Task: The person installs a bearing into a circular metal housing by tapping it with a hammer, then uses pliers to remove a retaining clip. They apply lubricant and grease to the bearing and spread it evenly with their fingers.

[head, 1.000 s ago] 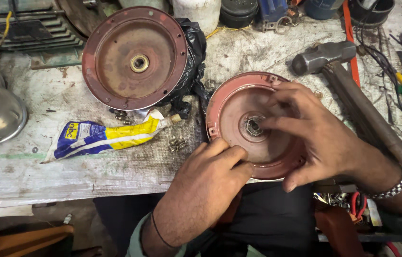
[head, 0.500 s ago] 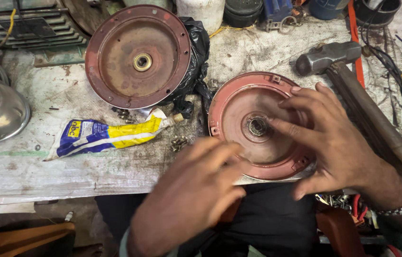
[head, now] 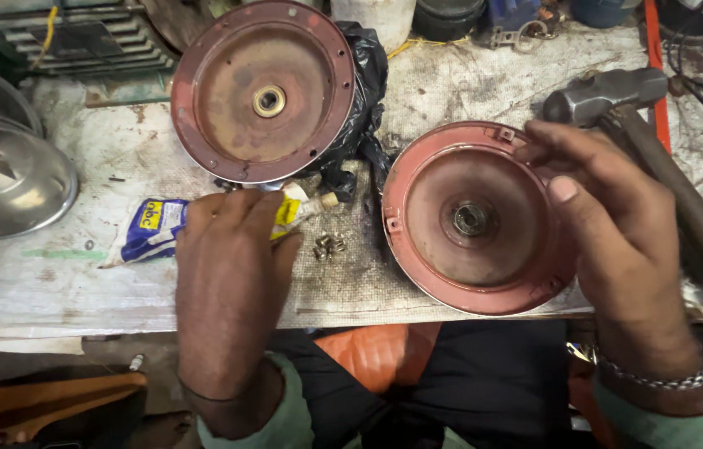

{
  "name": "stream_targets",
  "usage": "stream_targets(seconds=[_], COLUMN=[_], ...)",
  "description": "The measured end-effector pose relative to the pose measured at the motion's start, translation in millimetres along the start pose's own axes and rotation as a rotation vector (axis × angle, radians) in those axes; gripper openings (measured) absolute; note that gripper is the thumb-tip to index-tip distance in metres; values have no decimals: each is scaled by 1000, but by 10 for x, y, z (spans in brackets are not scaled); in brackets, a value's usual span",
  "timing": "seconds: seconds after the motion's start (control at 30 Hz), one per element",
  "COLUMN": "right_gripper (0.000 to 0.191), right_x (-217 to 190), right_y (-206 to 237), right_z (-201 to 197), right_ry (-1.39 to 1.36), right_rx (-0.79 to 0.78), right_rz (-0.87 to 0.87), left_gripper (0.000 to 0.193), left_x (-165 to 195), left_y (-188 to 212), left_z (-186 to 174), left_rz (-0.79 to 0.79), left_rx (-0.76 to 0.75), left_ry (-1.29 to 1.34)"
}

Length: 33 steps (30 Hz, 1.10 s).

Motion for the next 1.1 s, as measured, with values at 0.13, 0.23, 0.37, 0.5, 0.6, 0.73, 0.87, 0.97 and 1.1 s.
stream_targets(seconds=[0.13,0.23,0.37,0.5,0.6,0.73,0.87,0.97,1.1], right_gripper=[50,49,58,65,68,69,64,66,74], right_x=[43,40,-15,-20,37,152,207,217,204], right_y=[-133,-183,-94,-73,-68,-95,-105,-79,34], right_z=[-51,-73,-96,-105,-134,-155,-163,-159,-121], right_ry=[-372,-522,-219,-302,-549,-849,-962,-908,-747], right_rx=[-114,-197,-91,-172,-239,-362,-456,-474,-468], right_rz=[135,221,218,208,237,325,317,315,301], left_gripper=[45,49,47,46,46,50,50,51,59], left_x=[-52,-49,-49,44,166,293,352,407,413], left_y=[-1,1,23,39,31,23,-11,-19,-35], left_z=[49,15,-122,-202,-180,-127,-73,-40,15], left_rz=[-21,8,62,138,219,318,369,384,399], left_rx=[-7,-1,34,123,207,288,287,316,369], left_ry=[-33,-73,-13,48,125,166,217,276,254])
Point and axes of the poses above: each hand's wrist, its own y-axis away from the middle knuckle, its own z-axis out of the palm, x = y × z, the point moved 2 cm from there along -y, towards the middle knuckle, and after that the axes turned 7 degrees about z, right-handed, at the moved point
